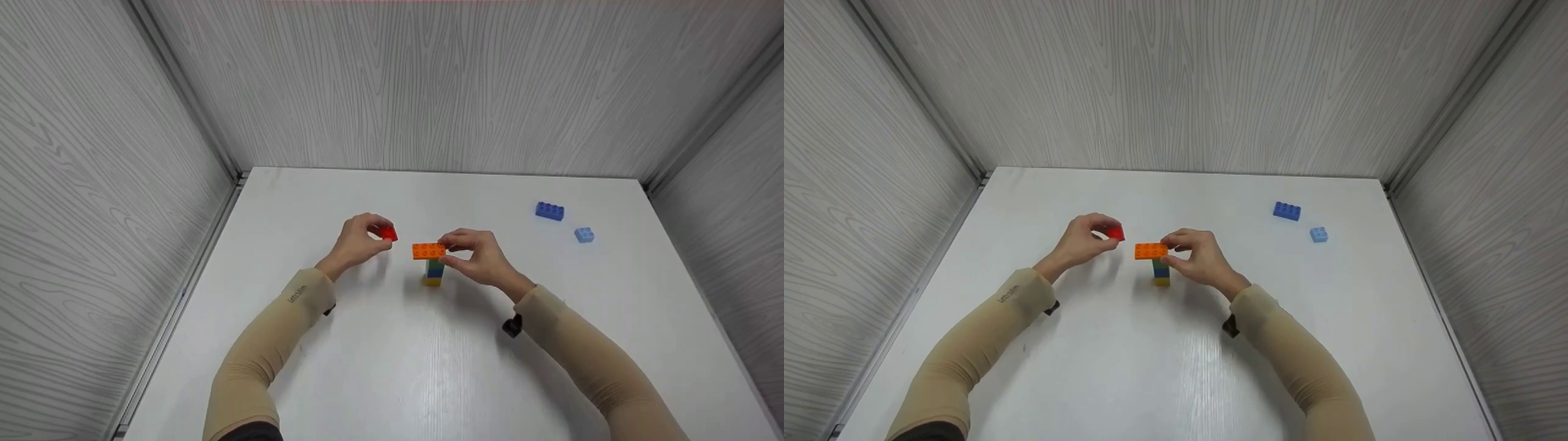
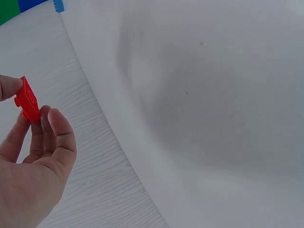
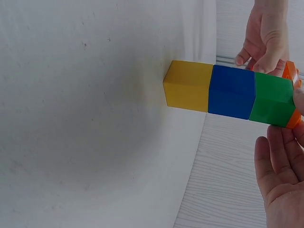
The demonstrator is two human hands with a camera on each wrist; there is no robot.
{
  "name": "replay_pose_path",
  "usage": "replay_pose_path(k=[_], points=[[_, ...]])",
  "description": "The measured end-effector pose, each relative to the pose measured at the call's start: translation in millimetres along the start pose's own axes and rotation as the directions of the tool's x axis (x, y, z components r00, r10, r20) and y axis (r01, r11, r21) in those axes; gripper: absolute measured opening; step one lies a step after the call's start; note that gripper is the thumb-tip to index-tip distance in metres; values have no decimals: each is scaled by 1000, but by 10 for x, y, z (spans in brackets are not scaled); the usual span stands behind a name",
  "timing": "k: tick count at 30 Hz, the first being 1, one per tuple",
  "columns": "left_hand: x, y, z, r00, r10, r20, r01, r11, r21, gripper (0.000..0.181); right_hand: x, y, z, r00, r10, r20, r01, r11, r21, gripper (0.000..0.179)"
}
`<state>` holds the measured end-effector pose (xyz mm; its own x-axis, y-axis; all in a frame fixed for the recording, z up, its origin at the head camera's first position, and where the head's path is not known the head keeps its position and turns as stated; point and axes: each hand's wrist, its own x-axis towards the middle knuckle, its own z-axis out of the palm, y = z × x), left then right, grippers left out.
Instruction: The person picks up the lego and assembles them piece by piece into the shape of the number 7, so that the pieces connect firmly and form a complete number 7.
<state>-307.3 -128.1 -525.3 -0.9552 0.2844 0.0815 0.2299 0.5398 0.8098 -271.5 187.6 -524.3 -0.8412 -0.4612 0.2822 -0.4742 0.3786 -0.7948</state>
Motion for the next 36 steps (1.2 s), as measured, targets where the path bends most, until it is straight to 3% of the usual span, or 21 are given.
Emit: replay_pose_path(k=[10,21,26,30,36], points=[[-168,122,-36,996,68,60,-67,997,-23,33,8,-17,8,1000,17,9,-17,1000,4,30],[-226,244,55,981,154,114,-145,986,-86,34,12,14,11,1000,11,-3,-11,1000,14,28],[-247,253,95,977,188,106,-176,978,-111,34,23,30,20,1000,-13,-12,13,1000,2,28],[-260,246,119,981,167,101,-152,977,-149,33,21,24,13,1000,-10,-10,10,1000,0,28],[-287,228,158,989,84,125,-48,964,-262,36,16,15,9,1000,-13,-7,13,1000,-6,28]])
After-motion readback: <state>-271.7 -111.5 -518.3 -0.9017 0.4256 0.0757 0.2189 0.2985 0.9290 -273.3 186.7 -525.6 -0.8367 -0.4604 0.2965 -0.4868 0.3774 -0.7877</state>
